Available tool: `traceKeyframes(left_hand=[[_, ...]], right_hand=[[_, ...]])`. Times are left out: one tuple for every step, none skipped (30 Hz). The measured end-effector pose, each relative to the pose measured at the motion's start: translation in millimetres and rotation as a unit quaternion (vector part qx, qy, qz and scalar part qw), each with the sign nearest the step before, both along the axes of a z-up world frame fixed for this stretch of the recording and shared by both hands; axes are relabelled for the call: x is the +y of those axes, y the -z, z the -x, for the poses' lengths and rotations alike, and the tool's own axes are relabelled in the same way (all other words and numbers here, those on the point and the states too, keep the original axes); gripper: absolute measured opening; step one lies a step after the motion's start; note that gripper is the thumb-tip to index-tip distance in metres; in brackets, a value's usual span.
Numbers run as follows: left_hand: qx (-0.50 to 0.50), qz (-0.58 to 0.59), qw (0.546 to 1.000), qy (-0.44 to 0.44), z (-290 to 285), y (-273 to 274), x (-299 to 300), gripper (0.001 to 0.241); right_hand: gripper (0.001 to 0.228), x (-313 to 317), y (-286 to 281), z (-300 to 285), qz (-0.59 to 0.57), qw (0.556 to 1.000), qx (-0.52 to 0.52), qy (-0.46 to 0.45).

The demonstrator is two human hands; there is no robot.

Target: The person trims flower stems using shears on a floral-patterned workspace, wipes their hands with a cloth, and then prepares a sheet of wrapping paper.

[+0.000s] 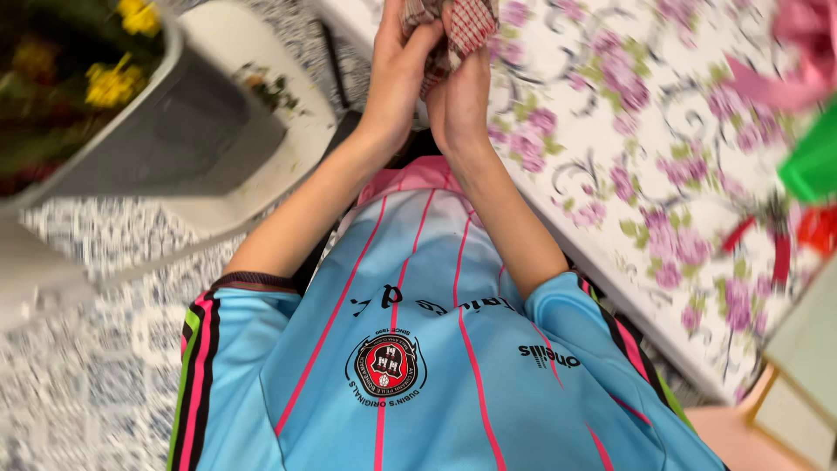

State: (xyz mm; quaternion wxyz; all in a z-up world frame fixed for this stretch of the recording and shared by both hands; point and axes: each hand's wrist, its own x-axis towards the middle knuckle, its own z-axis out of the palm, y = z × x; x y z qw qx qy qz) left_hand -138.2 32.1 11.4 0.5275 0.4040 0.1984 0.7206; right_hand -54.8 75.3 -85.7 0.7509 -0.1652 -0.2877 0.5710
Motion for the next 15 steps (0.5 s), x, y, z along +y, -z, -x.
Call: traceKeyframes(left_hand=[[0.034,0.005,0.998,-0.046,20,1,0,0.05],[0.067,0.012,0.993,-0.093,40,2,0,0.039],[0.066,0.012,0.991,-0.119,63,17,6,0.039],[0.099,0.029,0.983,-0.154,86,31,12,0.035],[0.132,0.05,0.972,-0.186,109,46,15,0.031],[0.13,0.053,0.968,-0.208,129,54,17,0.031],[0.234,0.088,0.94,-0.232,148,63,18,0.031],[0.333,0.126,0.9,-0.25,167,73,18,0.032],[0.333,0.135,0.895,-0.264,182,107,33,0.032],[0.395,0.128,0.875,-0.247,198,141,48,0.031],[0.456,0.121,0.852,-0.226,215,176,63,0.03],[0.457,0.13,0.847,-0.237,214,191,73,0.03],[0.495,0.138,0.822,-0.244,215,203,87,0.031],[0.533,0.146,0.795,-0.25,218,216,102,0.032],[0.535,0.147,0.792,-0.256,223,237,117,0.032]], right_hand=[[0.026,9,7,23,0.009,1.0,-0.013,-0.02],[0.025,16,14,47,0.018,0.999,-0.026,-0.041],[0.025,21,23,68,0.015,0.997,-0.027,-0.067],[0.025,25,32,89,0.04,0.994,-0.063,-0.085],[0.026,27,43,110,0.066,0.988,-0.098,-0.101],[0.026,35,60,128,0.064,0.985,-0.1,-0.124],[0.031,41,79,145,0.12,0.968,-0.165,-0.149],[0.037,46,99,163,0.171,0.942,-0.231,-0.171],[0.037,46,93,177,0.171,0.939,-0.232,-0.188],[0.032,47,87,191,0.203,0.926,-0.252,-0.194],[0.026,48,81,205,0.235,0.912,-0.272,-0.198],[0.026,39,78,183,0.234,0.909,-0.273,-0.213],[0.027,35,58,190,0.234,0.904,-0.285,-0.217],[0.027,27,30,204,0.234,0.898,-0.298,-0.222],[0.027,32,29,210,0.233,0.895,-0.311,-0.222]])
